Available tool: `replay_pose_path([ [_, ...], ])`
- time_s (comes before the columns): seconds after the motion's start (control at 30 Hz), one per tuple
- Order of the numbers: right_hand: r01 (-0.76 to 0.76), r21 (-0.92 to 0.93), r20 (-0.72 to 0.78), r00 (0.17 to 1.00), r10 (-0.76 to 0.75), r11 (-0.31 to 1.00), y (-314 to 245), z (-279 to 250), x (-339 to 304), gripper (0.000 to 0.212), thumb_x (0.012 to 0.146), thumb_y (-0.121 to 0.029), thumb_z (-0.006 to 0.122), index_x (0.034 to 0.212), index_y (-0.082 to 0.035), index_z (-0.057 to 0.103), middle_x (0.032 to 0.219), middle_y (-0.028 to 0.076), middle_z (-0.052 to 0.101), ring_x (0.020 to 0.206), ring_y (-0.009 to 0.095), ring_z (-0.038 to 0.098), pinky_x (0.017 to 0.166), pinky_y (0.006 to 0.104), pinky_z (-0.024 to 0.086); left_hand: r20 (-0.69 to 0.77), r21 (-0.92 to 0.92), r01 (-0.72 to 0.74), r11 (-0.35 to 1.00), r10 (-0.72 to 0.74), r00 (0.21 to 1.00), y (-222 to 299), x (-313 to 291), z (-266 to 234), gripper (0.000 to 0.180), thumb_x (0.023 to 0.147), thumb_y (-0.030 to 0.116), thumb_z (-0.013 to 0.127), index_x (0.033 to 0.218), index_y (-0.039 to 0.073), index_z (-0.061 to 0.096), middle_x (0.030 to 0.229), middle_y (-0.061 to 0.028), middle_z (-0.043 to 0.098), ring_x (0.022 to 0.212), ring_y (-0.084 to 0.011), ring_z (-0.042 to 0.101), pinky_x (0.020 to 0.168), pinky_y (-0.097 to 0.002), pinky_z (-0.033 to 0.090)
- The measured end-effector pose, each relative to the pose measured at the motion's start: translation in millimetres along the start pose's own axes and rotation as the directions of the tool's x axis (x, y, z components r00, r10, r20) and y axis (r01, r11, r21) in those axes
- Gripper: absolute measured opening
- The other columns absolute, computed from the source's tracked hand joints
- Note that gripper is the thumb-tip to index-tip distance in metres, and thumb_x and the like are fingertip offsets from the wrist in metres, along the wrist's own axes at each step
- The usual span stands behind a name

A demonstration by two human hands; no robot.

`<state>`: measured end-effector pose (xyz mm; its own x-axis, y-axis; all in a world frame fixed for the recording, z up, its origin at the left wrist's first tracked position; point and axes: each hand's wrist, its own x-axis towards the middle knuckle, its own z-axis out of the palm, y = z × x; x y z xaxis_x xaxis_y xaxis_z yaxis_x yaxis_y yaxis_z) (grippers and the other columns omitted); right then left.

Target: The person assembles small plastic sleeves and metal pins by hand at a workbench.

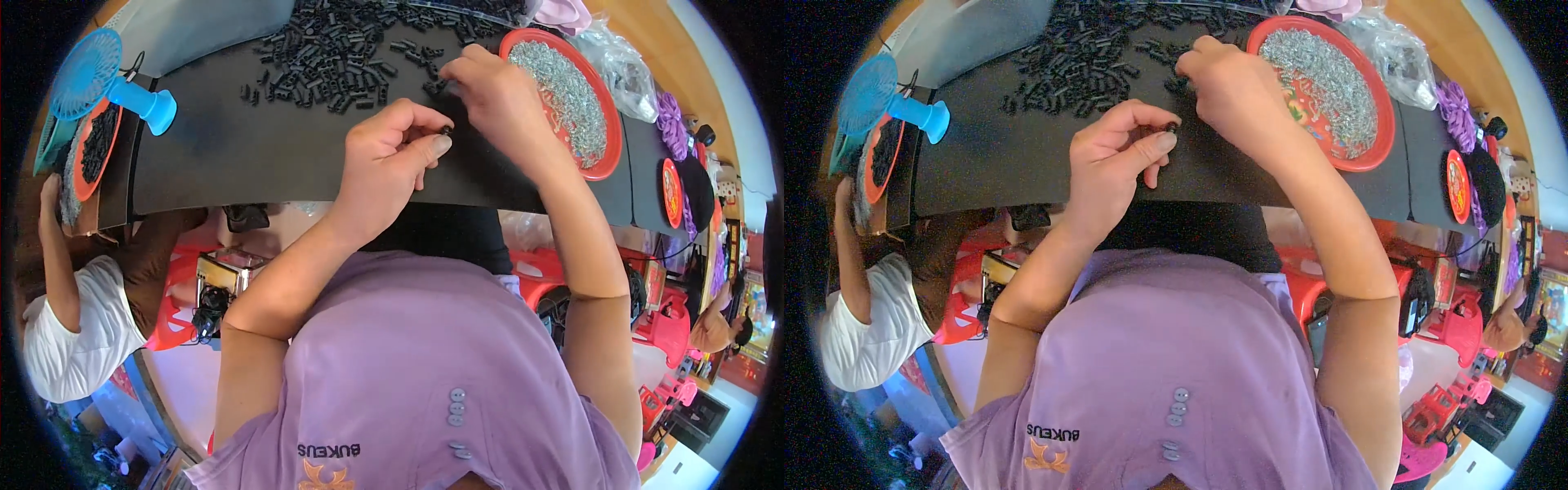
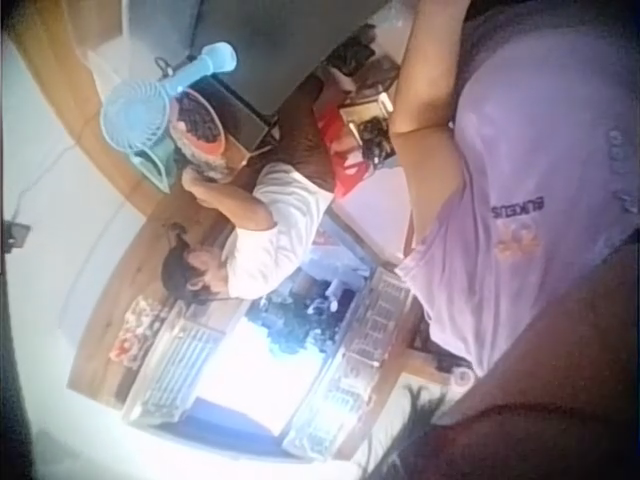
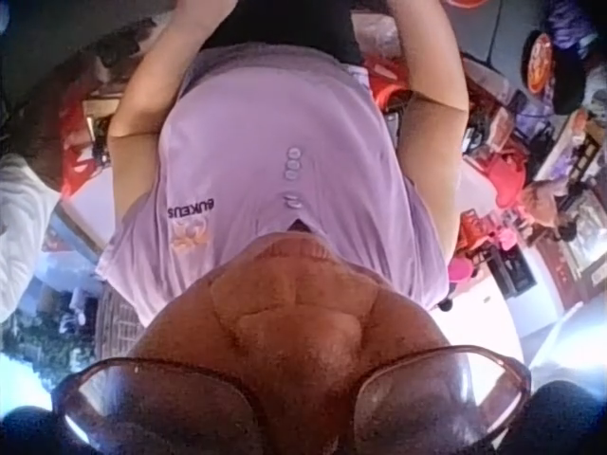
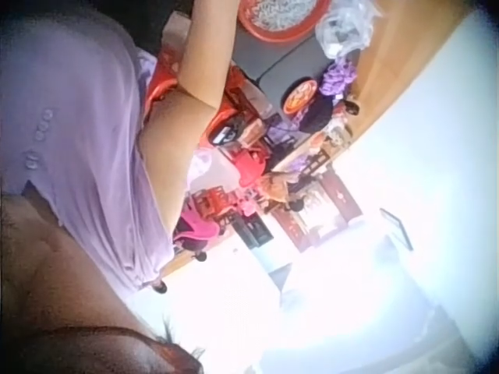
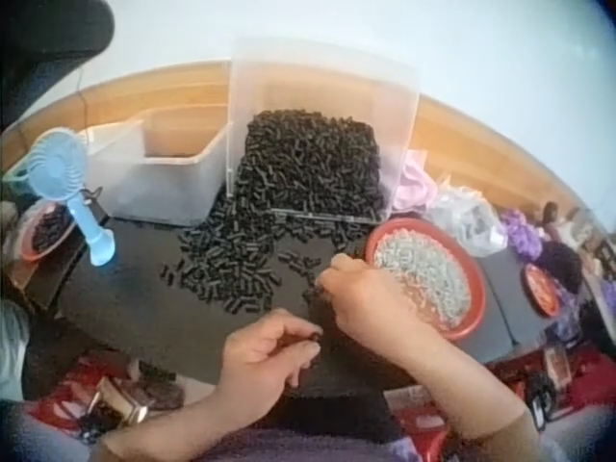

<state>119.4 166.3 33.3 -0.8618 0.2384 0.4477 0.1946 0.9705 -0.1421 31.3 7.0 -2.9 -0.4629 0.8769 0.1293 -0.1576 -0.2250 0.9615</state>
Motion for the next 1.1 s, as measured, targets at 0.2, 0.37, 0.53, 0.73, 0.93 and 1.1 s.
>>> replay_pose_path([
  [0.2,0.073,-0.048,0.022,0.997,-0.072,0.996,5.9,10.7,3.4,0.014,0.07,-0.002,0.061,0.083,-0.006,0.063,0.085,0.01,0.06,0.083,0.032,0.064,0.066,0.0439,0.052,0.012,-0.01,-0.003,1.0,0.004,1.0,0.4,0.0,-0.8,0.01,0.085,0.001,0.063,0.094,0.001,0.064,0.073,0.0002,0.058,0.054,-0.004,0.048,0.046,-0.0195,0.039],
  [0.37,0.097,-0.066,0.051,0.994,-0.094,0.993,11.4,15.2,4.6,0.015,0.078,-0.006,0.063,0.093,-0.007,0.064,0.087,0.009,0.058,0.085,0.031,0.061,0.068,0.0402,0.051,0.016,-0.064,0.011,0.998,-0.01,1.0,0.1,2.7,-3.1,0.01,0.085,0.001,0.064,0.095,0.0,0.065,0.073,-0.0007,0.058,0.054,-0.0044,0.048,0.046,-0.0197,0.04],
  [0.53,0.007,-0.023,-0.07,0.998,-0.009,1.0,3.4,12.0,0.7,0.011,0.075,-0.005,0.062,0.086,-0.006,0.064,0.084,0.011,0.06,0.081,0.03,0.064,0.066,0.0405,0.052,-0.001,-0.178,0.051,0.983,-0.052,0.999,1.5,5.8,-4.7,0.011,0.086,0.001,0.063,0.096,-0.003,0.065,0.073,-0.0029,0.059,0.054,-0.0071,0.052,0.046,-0.0203,0.041],
  [0.73,-0.414,0.872,0.287,0.864,0.415,0.261,-24.8,-16.4,-14.5,0.013,0.091,-0.009,0.058,0.1,-0.003,0.065,0.078,0.001,0.064,0.071,0.006,0.057,0.06,0.0197,0.039,-0.052,-0.17,0.053,0.984,-0.063,0.997,4.7,5.0,-2.8,0.015,0.087,0.001,0.062,0.101,-0.005,0.063,0.078,-0.0074,0.063,0.063,-0.012,0.057,0.049,-0.0224,0.044],
  [0.93,-0.339,0.937,0.261,0.836,0.483,0.081,-39.4,-5.9,-28.8,0.014,0.09,-0.01,0.059,0.099,-0.001,0.066,0.073,0.001,0.063,0.066,0.006,0.057,0.056,0.0195,0.037,-0.081,-0.163,0.014,0.986,-0.028,0.996,2.9,4.8,0.5,0.013,0.085,0.001,0.065,0.097,-0.005,0.063,0.079,-0.0075,0.064,0.062,-0.0102,0.056,0.047,-0.0219,0.044],
  [1.1,-0.338,0.935,0.242,0.826,0.508,0.106,-41.8,-3.3,-32.5,0.013,0.09,-0.011,0.06,0.097,-0.002,0.067,0.072,0.0,0.062,0.065,0.005,0.056,0.054,0.0189,0.037,-0.078,-0.095,0.04,0.995,-0.047,0.996,5.0,3.7,1.7,0.016,0.089,0.003,0.062,0.103,-0.005,0.061,0.084,-0.0085,0.064,0.065,-0.0128,0.058,0.051,-0.0244,0.045],
])
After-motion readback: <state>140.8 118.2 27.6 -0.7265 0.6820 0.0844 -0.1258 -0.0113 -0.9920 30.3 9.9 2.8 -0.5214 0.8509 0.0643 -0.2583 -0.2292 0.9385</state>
